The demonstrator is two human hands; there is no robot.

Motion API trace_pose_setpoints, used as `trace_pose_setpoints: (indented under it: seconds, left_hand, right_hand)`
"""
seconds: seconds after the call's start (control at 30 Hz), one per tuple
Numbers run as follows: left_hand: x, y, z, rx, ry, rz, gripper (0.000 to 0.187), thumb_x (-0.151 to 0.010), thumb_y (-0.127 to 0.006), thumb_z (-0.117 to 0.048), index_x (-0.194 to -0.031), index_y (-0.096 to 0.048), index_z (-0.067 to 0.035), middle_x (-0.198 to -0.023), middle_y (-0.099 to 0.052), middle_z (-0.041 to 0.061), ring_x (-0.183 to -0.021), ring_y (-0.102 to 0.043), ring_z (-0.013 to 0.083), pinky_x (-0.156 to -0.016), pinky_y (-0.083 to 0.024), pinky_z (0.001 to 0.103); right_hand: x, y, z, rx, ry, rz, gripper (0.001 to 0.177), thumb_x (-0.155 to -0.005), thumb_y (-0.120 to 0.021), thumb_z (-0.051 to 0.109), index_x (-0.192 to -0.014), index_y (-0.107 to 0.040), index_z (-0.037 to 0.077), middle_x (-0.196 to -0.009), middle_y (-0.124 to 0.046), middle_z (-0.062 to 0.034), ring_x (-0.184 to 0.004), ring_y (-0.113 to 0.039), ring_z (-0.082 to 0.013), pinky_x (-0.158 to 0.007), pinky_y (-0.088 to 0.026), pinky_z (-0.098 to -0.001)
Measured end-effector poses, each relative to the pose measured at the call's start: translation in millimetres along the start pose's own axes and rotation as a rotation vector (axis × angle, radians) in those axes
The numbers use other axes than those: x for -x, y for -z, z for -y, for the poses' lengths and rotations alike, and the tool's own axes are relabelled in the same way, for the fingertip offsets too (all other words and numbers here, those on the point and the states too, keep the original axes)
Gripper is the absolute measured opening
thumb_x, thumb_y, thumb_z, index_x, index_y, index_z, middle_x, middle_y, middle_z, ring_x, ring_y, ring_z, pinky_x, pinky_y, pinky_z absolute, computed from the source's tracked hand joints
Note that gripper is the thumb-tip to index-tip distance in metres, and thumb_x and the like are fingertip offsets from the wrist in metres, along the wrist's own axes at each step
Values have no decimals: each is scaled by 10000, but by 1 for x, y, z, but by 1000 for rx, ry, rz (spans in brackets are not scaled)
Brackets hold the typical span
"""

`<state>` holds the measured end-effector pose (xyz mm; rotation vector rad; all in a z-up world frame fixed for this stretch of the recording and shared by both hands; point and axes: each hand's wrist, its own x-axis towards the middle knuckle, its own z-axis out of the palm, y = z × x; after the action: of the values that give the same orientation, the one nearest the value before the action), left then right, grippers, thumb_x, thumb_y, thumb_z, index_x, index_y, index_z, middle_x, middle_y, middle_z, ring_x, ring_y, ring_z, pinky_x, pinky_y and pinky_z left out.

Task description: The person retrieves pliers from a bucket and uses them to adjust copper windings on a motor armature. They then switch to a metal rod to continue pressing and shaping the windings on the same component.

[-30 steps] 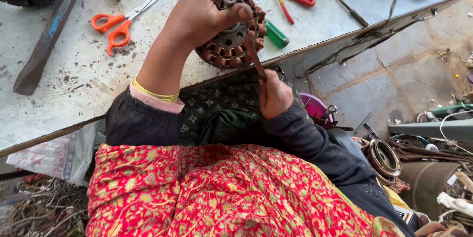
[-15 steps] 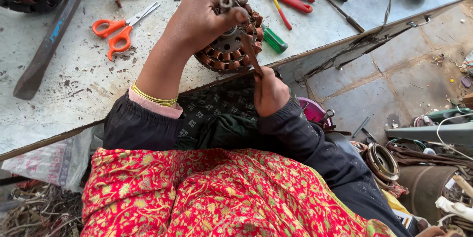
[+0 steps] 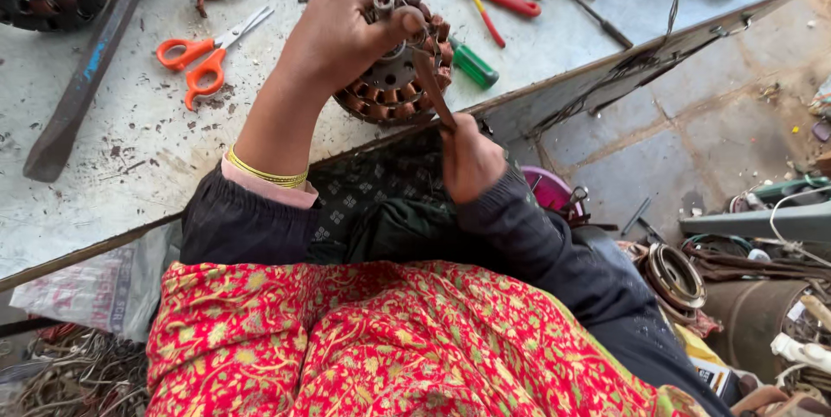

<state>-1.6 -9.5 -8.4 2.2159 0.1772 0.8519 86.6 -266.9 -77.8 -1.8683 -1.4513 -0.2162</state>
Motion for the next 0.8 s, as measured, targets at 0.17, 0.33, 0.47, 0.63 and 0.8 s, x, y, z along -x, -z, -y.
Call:
trace_pose_setpoints:
  seconds: [0.17, 0.33, 0.47, 0.63, 0.8]
  left_hand:
    - [-1, -2, 2, -9, 9, -13, 1038, -781, -532, -979, -1060, -792, -14, -1017, -724, 142, -936, -730, 312, -793, -581, 433]
    - [0, 0, -1, -11, 47, 6, 1001, -785, -479, -948, -986, -799, -21, -1020, -716, 147, -932, -730, 312, -790, -576, 422]
    - [0, 3, -5, 74, -50, -34, 1002, -865, -516, -952, -1148, -801, -33, -1038, -720, 162, -993, -723, 320, -833, -575, 419]
    - [1, 1, 0, 28, -54, -44, 999, -856, -548, -942, -1135, -794, -14, -1003, -720, 155, -951, -723, 309, -807, -570, 415]
    - [-3, 0, 0, -18, -34, -29, 1052, -814, -503, -968, -1026, -779, 25, -975, -698, 151, -916, -718, 304, -765, -570, 412]
  right_hand:
    - [8, -9, -9, 19, 11, -17, 174, -1012, -570, 9, -1186, -555, 8, -767, -616, -205, -678, -654, -413, -605, -510, -450]
    - [20, 5, 1, 11, -3, -44, 167, -1025, -569, 17, -1191, -549, 9, -804, -646, -204, -715, -667, -421, -600, -508, -444]
    - [4, 5, 5, -7, 5, -47, 158, -1031, -574, 21, -1187, -551, 10, -785, -631, -201, -685, -661, -411, -608, -513, -454]
    - [-1, -13, -6, 51, 82, -57, 215, -1013, -563, 15, -1226, -546, -8, -801, -633, -213, -702, -651, -424, -625, -514, -464]
    - [16, -11, -9, 30, 10, -71, 157, -1017, -590, 22, -1172, -576, 11, -775, -632, -205, -683, -664, -403, -610, -519, -441]
